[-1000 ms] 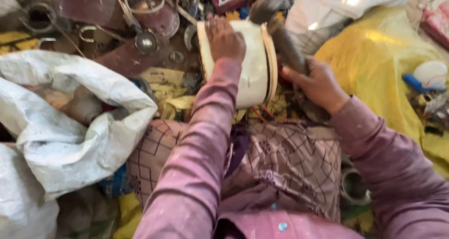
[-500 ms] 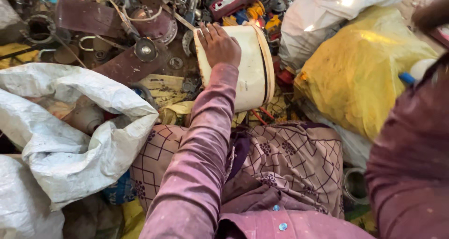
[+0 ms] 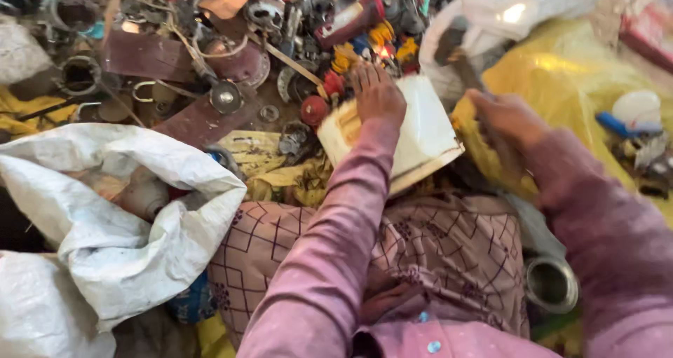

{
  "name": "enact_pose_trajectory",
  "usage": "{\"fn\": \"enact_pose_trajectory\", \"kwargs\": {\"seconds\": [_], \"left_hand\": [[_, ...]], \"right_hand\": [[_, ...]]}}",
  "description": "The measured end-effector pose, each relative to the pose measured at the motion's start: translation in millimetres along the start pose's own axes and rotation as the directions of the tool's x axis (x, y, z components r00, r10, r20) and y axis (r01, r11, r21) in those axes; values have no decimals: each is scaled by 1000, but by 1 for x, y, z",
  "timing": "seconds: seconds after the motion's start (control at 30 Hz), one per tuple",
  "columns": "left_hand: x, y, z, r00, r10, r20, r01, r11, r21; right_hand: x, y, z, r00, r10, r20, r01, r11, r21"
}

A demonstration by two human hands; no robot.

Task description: The person sits on the floor and uses pliers to cut wires inside a white cylindrical appliance. They then use a hammer and a metal rod to pry and separate the casing, exposing the internal components.

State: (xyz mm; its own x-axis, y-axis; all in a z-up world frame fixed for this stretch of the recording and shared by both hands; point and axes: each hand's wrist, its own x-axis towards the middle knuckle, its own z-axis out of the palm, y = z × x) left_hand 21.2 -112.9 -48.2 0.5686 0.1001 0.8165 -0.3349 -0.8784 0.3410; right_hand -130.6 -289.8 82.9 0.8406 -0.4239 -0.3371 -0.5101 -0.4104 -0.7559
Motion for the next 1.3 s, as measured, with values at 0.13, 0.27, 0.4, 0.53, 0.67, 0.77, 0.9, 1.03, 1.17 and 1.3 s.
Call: {"fn": "enact_pose_trajectory", "kwargs": {"seconds": [0.13, 0.27, 0.4, 0.53, 0.67, 0.77, 0.9, 1.03, 1.17, 1.3], "left_hand": [[-6, -3, 33, 962, 38, 271, 1, 990, -144], [-9, -39, 19, 926, 16, 378, 79, 969, -234], [-13, -73, -34, 915, 25, 402, 132, 925, -357], [-32, -108, -78, 933, 17, 360, 146, 896, -420], [-38, -135, -95, 958, 94, 271, 27, 910, -413], [-22, -130, -91, 939, 170, 298, -50, 928, -369], [10, -91, -77, 862, 71, 502, 135, 923, -361], [23, -50, -68, 668, 7, 744, 153, 977, -146], [18, -38, -71, 690, 10, 724, 87, 992, -96], [13, -31, -84, 695, -16, 719, 103, 992, -78]], "right_hand": [[-76, 69, -21, 993, -24, -117, 53, 967, 250], [-150, 151, -13, 981, 17, -194, 43, 952, 302], [-185, 227, 8, 965, 207, -162, -166, 957, 239], [-190, 282, 44, 988, -26, -153, 34, 998, 48], [-185, 307, 70, 993, 7, -114, -22, 991, -132], [-173, 307, 72, 998, -35, -49, 26, 987, -156], [-164, 298, 71, 999, 48, -15, -50, 985, -166], [-164, 295, 67, 998, -39, -46, 32, 988, -152], [-164, 298, 68, 999, 38, -7, -38, 995, -92], [-155, 297, 62, 999, 40, 18, -39, 995, -96]]}}
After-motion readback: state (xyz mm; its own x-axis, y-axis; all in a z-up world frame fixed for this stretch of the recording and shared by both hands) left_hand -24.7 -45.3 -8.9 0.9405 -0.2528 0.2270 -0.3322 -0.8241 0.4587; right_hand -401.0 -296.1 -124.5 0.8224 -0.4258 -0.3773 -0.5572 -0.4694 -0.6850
